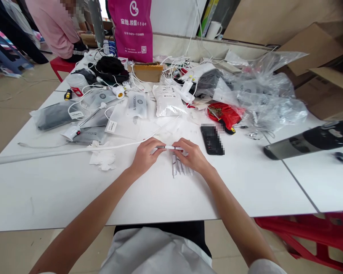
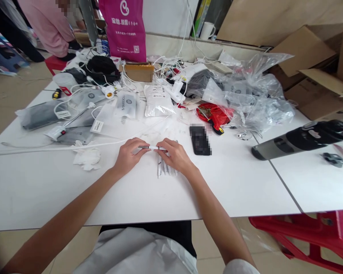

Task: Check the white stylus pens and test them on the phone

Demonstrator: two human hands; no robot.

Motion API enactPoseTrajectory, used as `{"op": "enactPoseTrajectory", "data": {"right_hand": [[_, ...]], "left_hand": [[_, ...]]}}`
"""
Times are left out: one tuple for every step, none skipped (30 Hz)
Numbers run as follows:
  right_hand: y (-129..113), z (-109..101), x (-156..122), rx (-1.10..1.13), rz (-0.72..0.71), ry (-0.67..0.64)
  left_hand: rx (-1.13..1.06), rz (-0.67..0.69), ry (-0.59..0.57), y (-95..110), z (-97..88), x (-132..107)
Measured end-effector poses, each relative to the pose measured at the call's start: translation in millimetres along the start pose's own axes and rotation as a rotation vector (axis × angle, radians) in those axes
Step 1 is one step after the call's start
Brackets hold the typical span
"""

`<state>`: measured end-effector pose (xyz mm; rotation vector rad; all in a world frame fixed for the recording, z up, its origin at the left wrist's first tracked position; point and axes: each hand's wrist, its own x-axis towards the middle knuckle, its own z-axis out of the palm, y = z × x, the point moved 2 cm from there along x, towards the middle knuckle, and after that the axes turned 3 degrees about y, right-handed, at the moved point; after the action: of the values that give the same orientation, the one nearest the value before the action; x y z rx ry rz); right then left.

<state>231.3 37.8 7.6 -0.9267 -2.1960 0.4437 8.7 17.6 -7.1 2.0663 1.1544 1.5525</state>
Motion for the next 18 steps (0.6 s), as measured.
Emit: {"op": "enactPoseTrajectory", "data": {"right_hand": [[0.4, 0.3, -0.1, -0.018, -0.024, 0.0], [1.0, 0.5, -0.1, -0.036, -0.039, 0.003], [1.8, 0.7, 0.0, -0.052, -0.046, 0.009], [2.7, 0.7, 0.1, -0.063, -0.047, 0.016], [3.7, 0.6, 0.2, -0.071, -0.042, 0.025], [4.8, 0.2, 0.4, -0.08, -0.037, 0.04], [5.7, -0.2, 0.6, -0.092, -0.035, 0.06], [6.7, -0.7, 0.7, -0.106, -0.038, 0.079], [7.6, -1.0, 0.8, -0.12, -0.044, 0.095], [8.5, -1.2, 0.8, -0.135, -0.049, 0.106], [9.3, -1.2, 0.8, -0.147, -0.054, 0.113], [10.1, -1.1, 0.7, -0.157, -0.058, 0.116], [10.9, -0.9, 0.6, -0.166, -0.059, 0.118], [11.5, -0.8, 0.5, -0.174, -0.06, 0.123], [12.0, -0.8, 0.3, -0.181, -0.062, 0.127], [12.5, -0.7, 0.2, -0.187, -0.066, 0.131], [12.8, -0.7, 0.2, -0.191, -0.069, 0.133], [13.2, -0.6, 0.2, -0.192, -0.069, 0.131]], "left_hand": [[-0.008, -0.006, -0.001, 0.4, -0.3, 0.5], [-0.019, -0.02, -0.006, 0.9, -0.6, 1.1], [-0.032, -0.045, -0.013, 1.3, -1.1, 1.9], [-0.043, -0.084, -0.015, 1.4, -1.9, 2.8], [-0.053, -0.137, -0.012, 1.2, -2.9, 3.7], [-0.064, -0.202, -0.008, 0.5, -4.0, 4.5], [-0.078, -0.272, -0.007, -0.4, -5.0, 5.2], [-0.097, -0.336, -0.009, -1.3, -5.9, 5.8], [-0.123, -0.381, -0.015, -2.1, -6.5, 6.3], [-0.156, -0.4, -0.024, -2.4, -6.7, 6.7], [-0.192, -0.396, -0.028, -2.4, -6.8, 7.2], [-0.229, -0.382, -0.024, -2.3, -6.7, 7.6], [-0.263, -0.378, -0.01, -2.5, -6.5, 7.8], [-0.296, -0.395, 0.002, -3.4, -6.0, 7.6], [-0.327, -0.434, 0.01, -5.0, -5.2, 7.1], [-0.354, -0.483, 0.015, -7.0, -4.1, 6.5], [-0.375, -0.529, 0.018, -9.3, -3.0, 5.7], [-0.395, -0.559, 0.021, -11.4, -2.0, 5.1]]}}
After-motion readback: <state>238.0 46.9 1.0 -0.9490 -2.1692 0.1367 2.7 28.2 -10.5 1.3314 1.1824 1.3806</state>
